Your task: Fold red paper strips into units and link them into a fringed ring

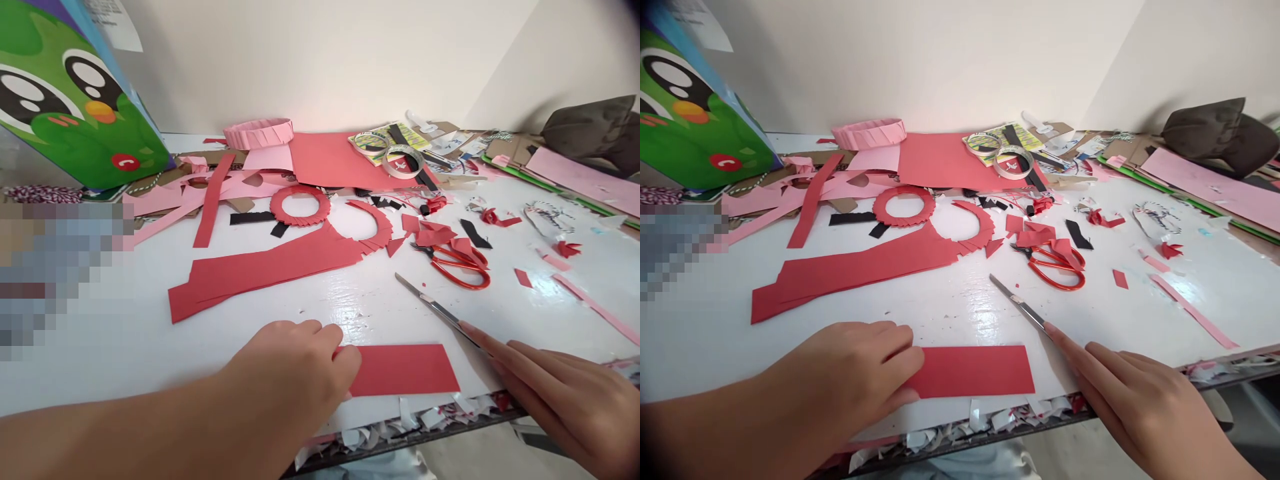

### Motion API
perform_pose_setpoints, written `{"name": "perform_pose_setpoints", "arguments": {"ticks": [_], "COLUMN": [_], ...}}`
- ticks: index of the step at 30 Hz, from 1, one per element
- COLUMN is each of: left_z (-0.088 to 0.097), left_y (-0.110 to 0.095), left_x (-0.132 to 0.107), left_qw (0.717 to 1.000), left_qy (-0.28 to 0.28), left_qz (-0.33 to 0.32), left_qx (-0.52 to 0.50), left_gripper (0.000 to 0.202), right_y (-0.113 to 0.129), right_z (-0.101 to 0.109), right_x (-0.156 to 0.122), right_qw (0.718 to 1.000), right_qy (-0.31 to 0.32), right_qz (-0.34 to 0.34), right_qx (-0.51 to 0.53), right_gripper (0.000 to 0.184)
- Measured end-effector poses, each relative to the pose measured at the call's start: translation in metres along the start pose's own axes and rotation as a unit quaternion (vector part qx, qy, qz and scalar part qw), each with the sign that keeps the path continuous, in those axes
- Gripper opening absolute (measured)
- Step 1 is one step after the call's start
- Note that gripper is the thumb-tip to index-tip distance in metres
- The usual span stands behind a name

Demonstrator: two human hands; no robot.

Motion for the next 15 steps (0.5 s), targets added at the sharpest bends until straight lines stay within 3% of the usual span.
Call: {"name": "perform_pose_setpoints", "arguments": {"ticks": [3,9,11,15], "left_z": [0.006,0.022,0.021,0.015], "left_y": [0.002,-0.003,-0.005,-0.010], "left_x": [0.001,0.002,0.003,-0.004], "left_qw": [1.000,0.993,0.993,0.988], "left_qy": [0.024,0.064,0.046,-0.043], "left_qz": [0.004,-0.070,-0.071,-0.093], "left_qx": [-0.003,0.064,0.078,0.119], "left_gripper": [0.023,0.041,0.041,0.031], "right_y": [0.000,0.007,0.008,0.008], "right_z": [0.000,0.007,0.007,0.007], "right_x": [0.001,0.005,0.006,0.004], "right_qw": [1.000,0.999,0.999,0.998], "right_qy": [0.010,0.029,0.037,0.044], "right_qz": [0.000,-0.025,-0.030,-0.036], "right_qx": [-0.009,-0.018,-0.022,-0.023], "right_gripper": [0.064,0.066,0.067,0.068]}}
Point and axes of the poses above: each hand's wrist, its own x-axis towards the middle knuckle, its own z-axis out of the back of the hand, y = z × x, the point moved 2 cm from there along x, towards the middle knuckle, and after that the axes turned 7 degrees about x, right-handed, at the moved point
